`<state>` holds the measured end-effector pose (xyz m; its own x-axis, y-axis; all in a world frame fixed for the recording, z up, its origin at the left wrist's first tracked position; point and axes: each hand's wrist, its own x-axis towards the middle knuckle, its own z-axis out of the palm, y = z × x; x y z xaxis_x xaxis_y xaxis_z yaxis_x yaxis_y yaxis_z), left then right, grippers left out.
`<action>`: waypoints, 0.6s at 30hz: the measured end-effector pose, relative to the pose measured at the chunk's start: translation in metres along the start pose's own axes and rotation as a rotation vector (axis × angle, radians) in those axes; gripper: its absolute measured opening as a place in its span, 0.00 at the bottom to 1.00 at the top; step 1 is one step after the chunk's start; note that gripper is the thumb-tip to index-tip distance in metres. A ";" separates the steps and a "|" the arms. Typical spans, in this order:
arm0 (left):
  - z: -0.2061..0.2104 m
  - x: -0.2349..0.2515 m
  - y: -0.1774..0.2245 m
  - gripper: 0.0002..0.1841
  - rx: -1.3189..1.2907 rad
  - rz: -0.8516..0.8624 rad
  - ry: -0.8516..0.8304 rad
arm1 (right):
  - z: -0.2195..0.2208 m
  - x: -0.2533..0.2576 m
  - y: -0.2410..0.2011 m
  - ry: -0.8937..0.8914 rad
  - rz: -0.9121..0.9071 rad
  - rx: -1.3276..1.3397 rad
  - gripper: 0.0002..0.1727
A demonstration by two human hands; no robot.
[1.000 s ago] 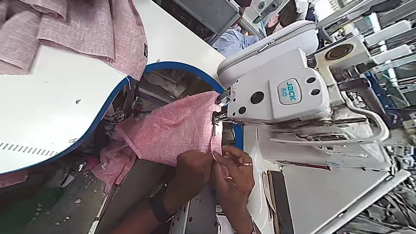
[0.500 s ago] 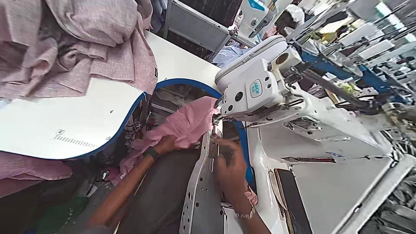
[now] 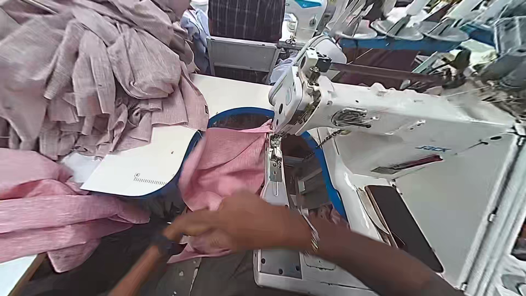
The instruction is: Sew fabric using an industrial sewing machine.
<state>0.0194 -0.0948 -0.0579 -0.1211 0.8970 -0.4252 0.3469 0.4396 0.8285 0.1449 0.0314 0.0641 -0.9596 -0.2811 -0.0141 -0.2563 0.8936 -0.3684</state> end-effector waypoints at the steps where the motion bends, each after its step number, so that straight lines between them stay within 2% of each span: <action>1: -0.017 -0.025 0.024 0.14 -0.234 0.088 0.115 | 0.032 -0.021 -0.008 -0.109 0.057 0.009 0.28; 2: -0.030 -0.043 0.045 0.12 -0.459 0.278 0.237 | 0.054 -0.030 -0.019 -0.214 0.153 0.031 0.28; 3: -0.034 -0.055 0.065 0.12 -0.614 0.483 0.306 | 0.077 -0.036 -0.030 -0.110 0.219 0.006 0.20; 4: -0.038 -0.063 0.084 0.13 -0.658 0.649 0.387 | 0.090 -0.039 -0.033 0.145 0.243 -0.053 0.10; 5: -0.042 -0.069 0.096 0.14 -0.664 0.781 0.502 | 0.084 -0.045 -0.025 0.417 0.234 -0.065 0.08; 6: -0.051 -0.077 0.099 0.14 -0.664 0.892 0.622 | 0.060 -0.065 -0.009 0.646 0.186 0.022 0.10; 8: -0.071 -0.115 0.077 0.14 -0.641 0.978 0.839 | 0.008 -0.138 0.023 0.937 0.145 0.478 0.10; 9: -0.069 -0.129 0.078 0.15 -0.676 0.954 1.083 | -0.004 -0.168 0.033 1.041 0.145 0.678 0.12; 10: -0.060 -0.126 0.086 0.14 -0.744 0.928 1.416 | -0.004 -0.185 0.035 1.085 0.133 0.833 0.19; 11: -0.049 -0.118 0.090 0.12 -0.775 0.897 1.557 | 0.008 -0.182 0.022 1.132 0.172 0.970 0.26; 12: -0.042 -0.108 0.089 0.14 -0.731 0.947 1.470 | 0.027 -0.166 0.000 1.177 0.234 1.090 0.26; 13: -0.041 -0.098 0.096 0.18 -0.741 0.984 1.318 | 0.048 -0.149 -0.026 1.143 0.264 1.223 0.21; 14: -0.050 -0.089 0.102 0.18 -0.767 1.025 1.199 | 0.060 -0.139 -0.044 1.044 0.208 1.292 0.16; 15: -0.068 -0.083 0.106 0.16 -0.719 1.014 1.154 | 0.059 -0.140 -0.049 0.969 0.131 1.293 0.14; 16: -0.089 -0.083 0.103 0.16 -0.672 0.979 1.178 | 0.047 -0.157 -0.044 0.906 0.100 1.191 0.13; 18: -0.129 -0.095 0.069 0.20 -0.649 1.047 1.150 | 0.010 -0.195 -0.021 1.051 0.217 0.774 0.15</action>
<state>-0.0645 -0.1432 0.0868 -0.7722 0.2325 0.5913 0.3343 -0.6427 0.6894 0.3390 0.0637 0.0656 -0.6946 0.5581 0.4539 -0.2920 0.3579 -0.8869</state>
